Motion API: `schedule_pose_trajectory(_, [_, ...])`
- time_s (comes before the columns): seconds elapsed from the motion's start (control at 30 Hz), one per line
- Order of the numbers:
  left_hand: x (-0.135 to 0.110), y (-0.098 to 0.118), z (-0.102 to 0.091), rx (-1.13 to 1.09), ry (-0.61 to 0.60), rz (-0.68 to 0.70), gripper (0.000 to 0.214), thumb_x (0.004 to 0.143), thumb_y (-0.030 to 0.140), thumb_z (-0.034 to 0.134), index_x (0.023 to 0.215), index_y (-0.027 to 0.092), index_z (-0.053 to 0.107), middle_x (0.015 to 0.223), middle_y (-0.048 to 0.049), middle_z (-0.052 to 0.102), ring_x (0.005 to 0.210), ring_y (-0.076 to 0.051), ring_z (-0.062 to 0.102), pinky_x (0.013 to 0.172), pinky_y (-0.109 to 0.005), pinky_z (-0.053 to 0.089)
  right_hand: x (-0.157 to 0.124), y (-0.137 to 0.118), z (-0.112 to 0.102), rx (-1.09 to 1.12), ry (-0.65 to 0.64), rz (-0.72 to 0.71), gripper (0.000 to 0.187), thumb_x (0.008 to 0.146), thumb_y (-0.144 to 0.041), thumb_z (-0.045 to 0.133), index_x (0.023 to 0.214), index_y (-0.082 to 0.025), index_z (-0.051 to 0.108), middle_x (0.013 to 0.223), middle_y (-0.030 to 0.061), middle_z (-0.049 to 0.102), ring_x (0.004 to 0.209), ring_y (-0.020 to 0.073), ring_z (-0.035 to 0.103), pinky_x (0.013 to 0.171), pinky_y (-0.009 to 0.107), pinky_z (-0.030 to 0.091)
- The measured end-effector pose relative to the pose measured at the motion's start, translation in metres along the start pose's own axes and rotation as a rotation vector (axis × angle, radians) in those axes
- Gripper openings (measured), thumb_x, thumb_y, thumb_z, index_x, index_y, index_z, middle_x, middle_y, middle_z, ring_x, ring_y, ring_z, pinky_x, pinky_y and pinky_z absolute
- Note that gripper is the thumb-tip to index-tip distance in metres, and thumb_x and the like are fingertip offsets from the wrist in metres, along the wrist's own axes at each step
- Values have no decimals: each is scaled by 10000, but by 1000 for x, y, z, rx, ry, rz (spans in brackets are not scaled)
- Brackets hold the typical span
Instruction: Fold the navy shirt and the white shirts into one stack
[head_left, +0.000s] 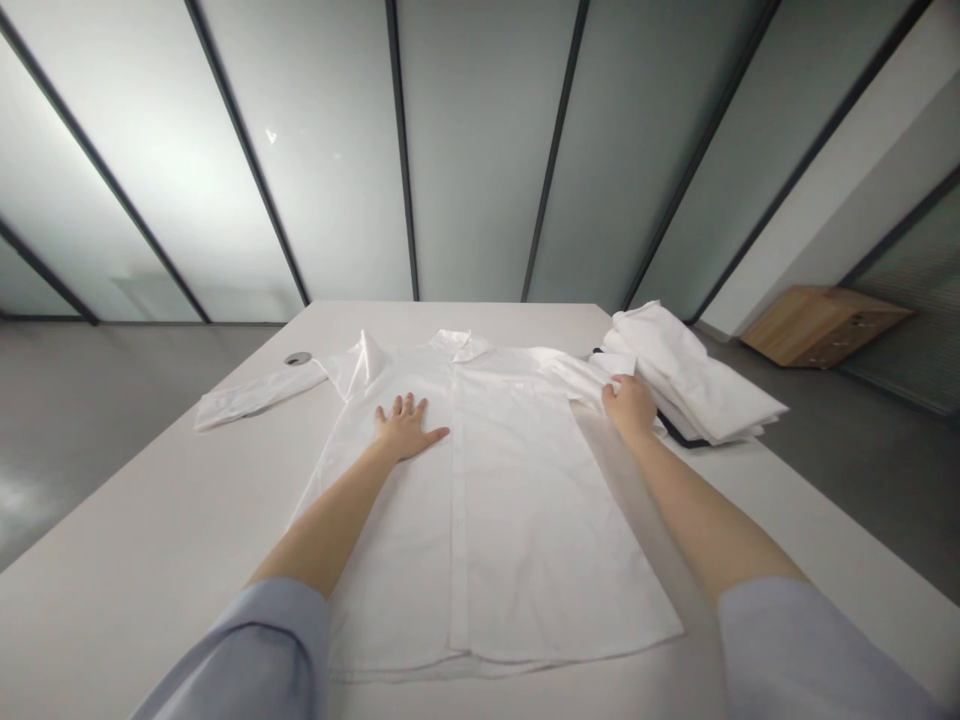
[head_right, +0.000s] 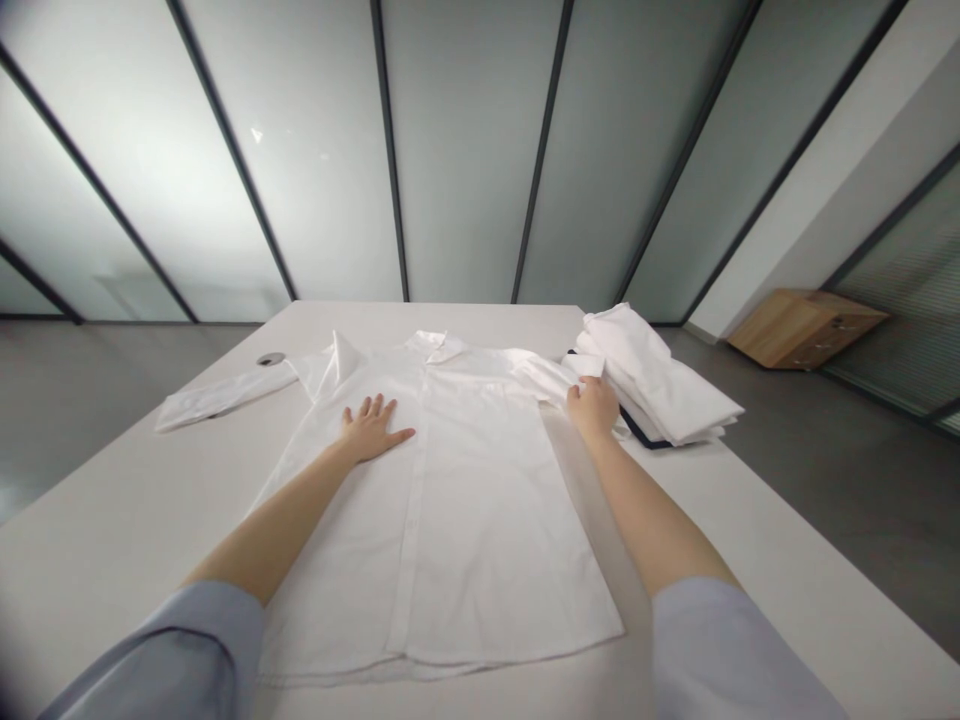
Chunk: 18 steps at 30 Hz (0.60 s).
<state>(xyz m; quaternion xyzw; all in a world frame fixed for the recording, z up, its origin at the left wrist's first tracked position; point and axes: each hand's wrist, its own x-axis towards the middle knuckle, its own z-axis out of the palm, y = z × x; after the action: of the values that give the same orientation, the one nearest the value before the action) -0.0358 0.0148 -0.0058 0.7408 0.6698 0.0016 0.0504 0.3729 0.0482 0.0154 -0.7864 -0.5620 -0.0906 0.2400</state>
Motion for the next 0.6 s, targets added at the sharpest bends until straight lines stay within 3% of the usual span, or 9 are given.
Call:
schedule_pose_trajectory(0.07, [-1,1,0,5,5,1,977,793,819,264,1526,174,245,1589,-176,152,1453,-394,116,1104,-653,128,6,9,-2,-62,-111,121,490,895,-377,482,1212,-19,592,1169,251,597,1081,336,569,862,400,443])
schedule_pose_trajectory(0.17, [-1,1,1,11,18,6,973,789,824,259,1522,184,259,1588,-171,163,1449,-398,133,1103,-649,137,14,17,-1,-84,-288,234,602,933,-446,413,1191,69,587,1122,316,599,1080,349,584,828,385,448])
schedule_pose_trajectory(0.23, [-1,1,2,12,25,8,969,788,826,257,1520,191,263,1588,-168,169,1448,-397,140,1105,-643,142,19,21,-1,-78,-347,231,549,925,-395,447,1139,79,621,1086,326,612,1077,340,594,808,363,448])
schedule_pose_trajectory(0.33, [0,1,4,11,24,4,970,787,828,250,1523,195,255,1589,-165,168,1451,-388,134,1110,-636,140,24,24,-6,-75,-381,205,384,804,-284,629,1041,13,685,1021,287,648,996,326,630,745,350,452])
schedule_pose_trajectory(0.47, [0,2,4,15,17,2,978,783,834,241,1525,197,248,1590,-163,162,1453,-388,128,1111,-637,137,29,19,-29,-59,-296,202,224,775,-169,620,962,-85,709,995,212,675,930,292,648,723,341,451])
schedule_pose_trajectory(0.6, [0,7,1,14,14,-12,967,793,824,240,1527,195,238,1590,-166,160,1453,-391,120,1112,-633,135,48,-2,-69,-10,17,236,362,949,-250,386,1222,-120,587,1149,201,637,1063,291,588,817,369,443])
